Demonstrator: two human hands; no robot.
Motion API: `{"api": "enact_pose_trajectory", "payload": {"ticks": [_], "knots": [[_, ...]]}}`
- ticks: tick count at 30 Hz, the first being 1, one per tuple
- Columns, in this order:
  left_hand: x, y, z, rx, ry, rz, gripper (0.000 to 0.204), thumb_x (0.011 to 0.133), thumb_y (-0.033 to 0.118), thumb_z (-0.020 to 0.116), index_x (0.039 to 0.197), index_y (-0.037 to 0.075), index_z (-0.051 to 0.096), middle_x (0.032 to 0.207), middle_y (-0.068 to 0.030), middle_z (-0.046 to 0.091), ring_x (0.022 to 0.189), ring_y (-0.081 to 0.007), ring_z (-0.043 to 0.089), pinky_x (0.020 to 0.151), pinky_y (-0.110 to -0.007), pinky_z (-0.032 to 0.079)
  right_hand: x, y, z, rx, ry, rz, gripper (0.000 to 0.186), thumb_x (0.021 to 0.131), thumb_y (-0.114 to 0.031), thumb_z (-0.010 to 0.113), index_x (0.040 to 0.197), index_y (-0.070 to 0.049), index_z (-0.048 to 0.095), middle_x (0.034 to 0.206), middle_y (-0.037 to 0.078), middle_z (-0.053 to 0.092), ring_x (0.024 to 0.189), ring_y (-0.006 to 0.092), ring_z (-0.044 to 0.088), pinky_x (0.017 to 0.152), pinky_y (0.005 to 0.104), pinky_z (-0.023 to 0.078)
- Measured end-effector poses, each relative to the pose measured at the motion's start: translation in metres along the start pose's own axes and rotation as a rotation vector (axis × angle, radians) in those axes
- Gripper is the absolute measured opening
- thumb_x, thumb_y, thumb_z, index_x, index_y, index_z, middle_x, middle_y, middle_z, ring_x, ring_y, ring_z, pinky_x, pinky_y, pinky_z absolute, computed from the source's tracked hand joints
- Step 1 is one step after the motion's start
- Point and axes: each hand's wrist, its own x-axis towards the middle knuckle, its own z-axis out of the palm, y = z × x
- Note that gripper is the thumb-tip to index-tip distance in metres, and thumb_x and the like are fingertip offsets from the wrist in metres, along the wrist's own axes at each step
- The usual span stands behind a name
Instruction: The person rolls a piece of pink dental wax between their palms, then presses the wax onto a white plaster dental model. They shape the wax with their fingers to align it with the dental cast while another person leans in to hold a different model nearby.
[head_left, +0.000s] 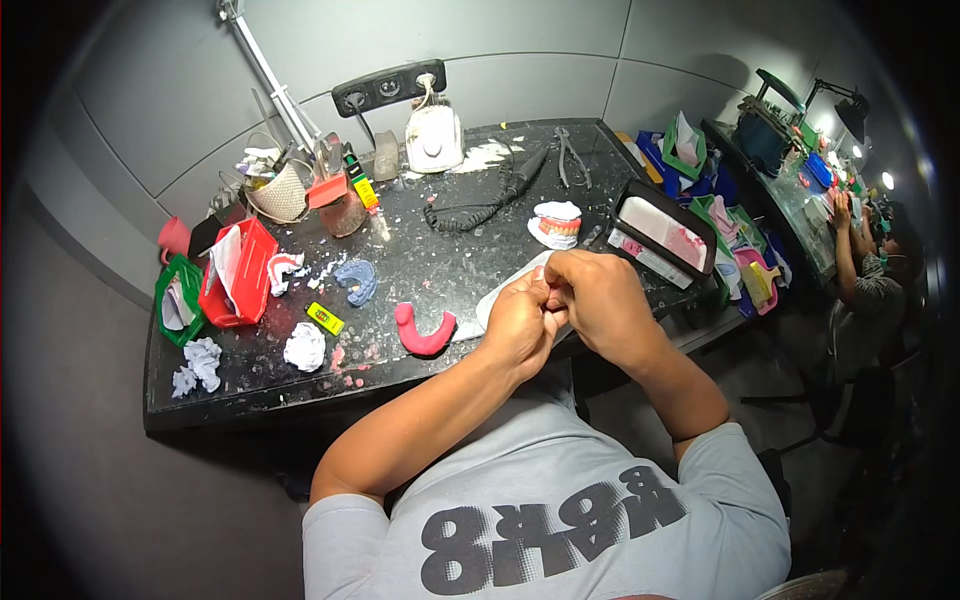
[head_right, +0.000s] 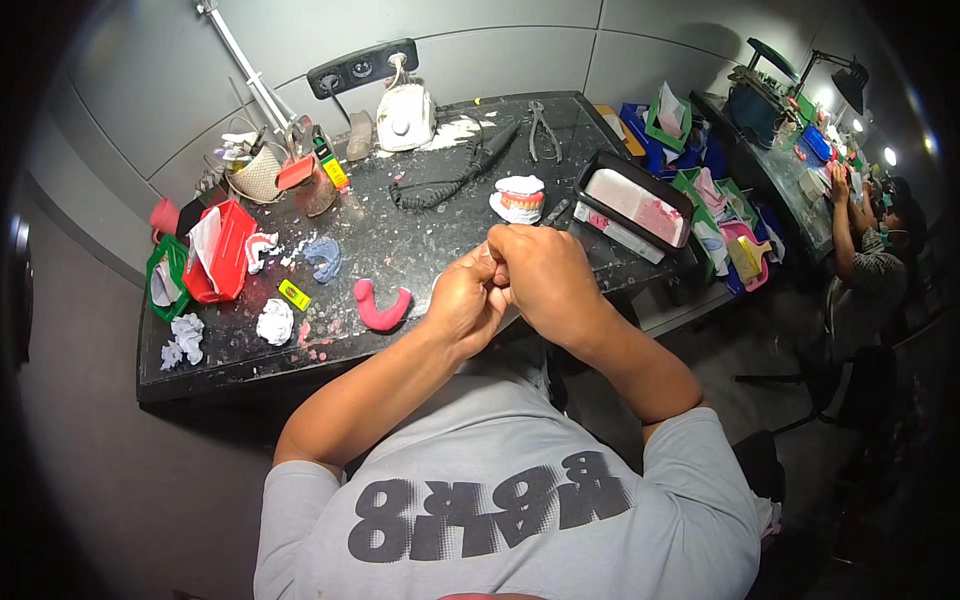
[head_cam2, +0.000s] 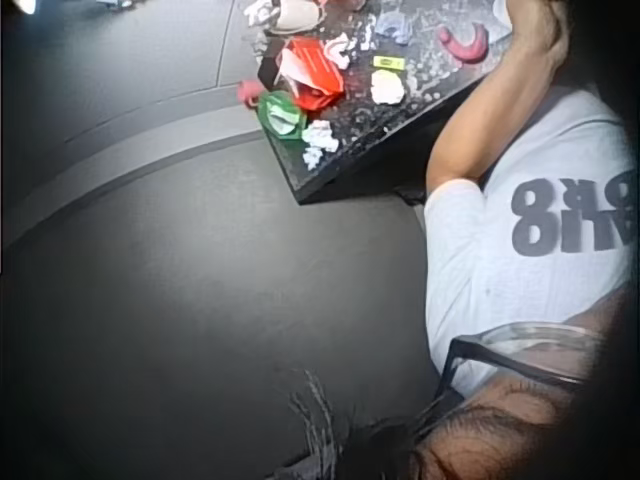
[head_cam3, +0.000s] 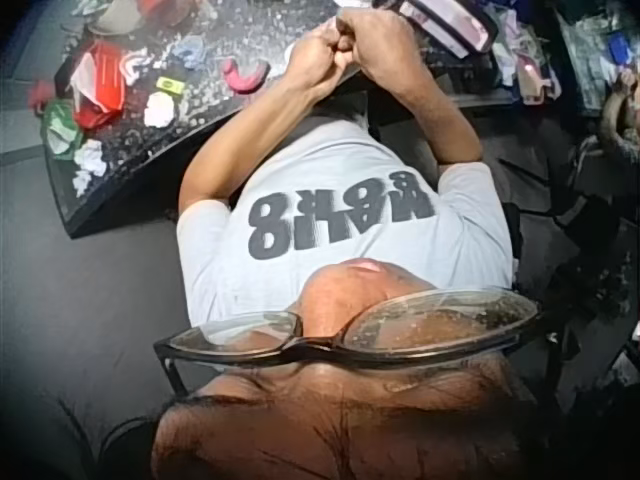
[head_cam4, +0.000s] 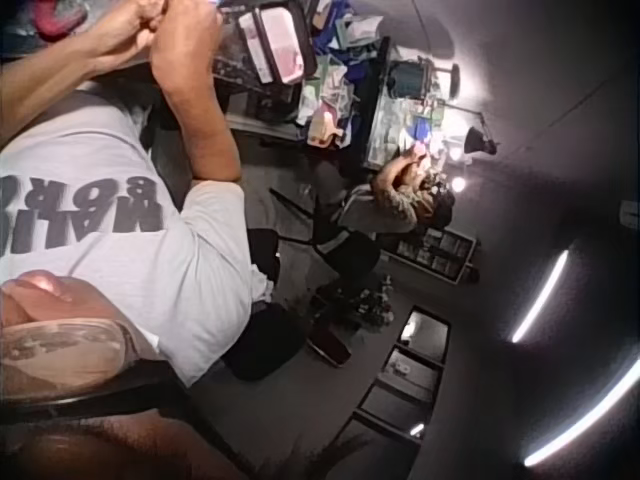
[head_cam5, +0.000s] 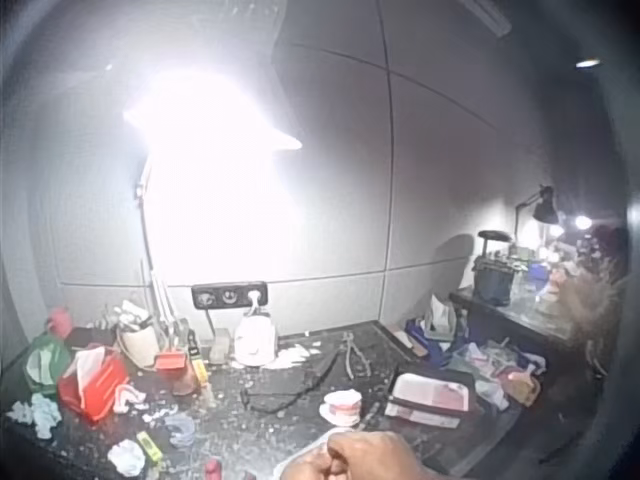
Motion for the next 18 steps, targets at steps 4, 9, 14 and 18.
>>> {"api": "enact_pose_trajectory", "payload": {"ticks": [4,9,14,18], "knots": [[-0.009,0.027,0.049,-0.009,0.258,-0.017,0.034,0.118,0.022,0.037,0.127,-0.003,0.058,0.109,-0.0096,0.062,0.082,-0.0132,0.051,0.086,-0.034,0.055,0.005,0.002,0.002,0.106,0.099,-0.096,0.017,0.081,-0.01,0.079,0.094,-0.004,0.069,0.088,0.014,0.074,0.089,0.0362,0.073,0.077,0.0466,0.056],[-0.011,0.036,0.04,-0.025,0.243,-0.086,0.045,0.119,0.029,0.029,0.125,-0.004,0.059,0.103,-0.0114,0.065,0.085,-0.0221,0.06,0.082,-0.037,0.055,0.009,0.003,-0.021,0.189,0.314,-0.217,0.018,0.083,-0.011,0.082,0.098,-0.002,0.076,0.093,0.014,0.076,0.088,0.0319,0.072,0.08,0.042,0.056],[-0.012,0.047,0.05,0.076,0.176,-0.19,0.067,0.11,0.062,0.041,0.066,0.013,0.044,0.063,-0.0029,0.042,0.053,-0.0157,0.04,0.042,-0.029,0.029,-0.01,-0.003,-0.053,0.238,0.391,-0.049,0.014,0.088,-0.01,0.082,0.098,-0.002,0.078,0.093,0.011,0.078,0.083,0.0267,0.071,0.074,0.0373,0.054],[-0.02,0.056,0.058,0.23,0.185,-0.149,0.071,0.111,0.061,0.041,0.056,0.019,0.026,0.05,0.0026,0.026,0.044,-0.0132,0.025,0.038,-0.03,0.019,-0.031,-0.001,-0.048,0.248,0.341,-0.032,0.013,0.09,-0.013,0.081,0.092,-0.001,0.077,0.091,0.011,0.077,0.081,0.0269,0.07,0.072,0.0367,0.053]]}}
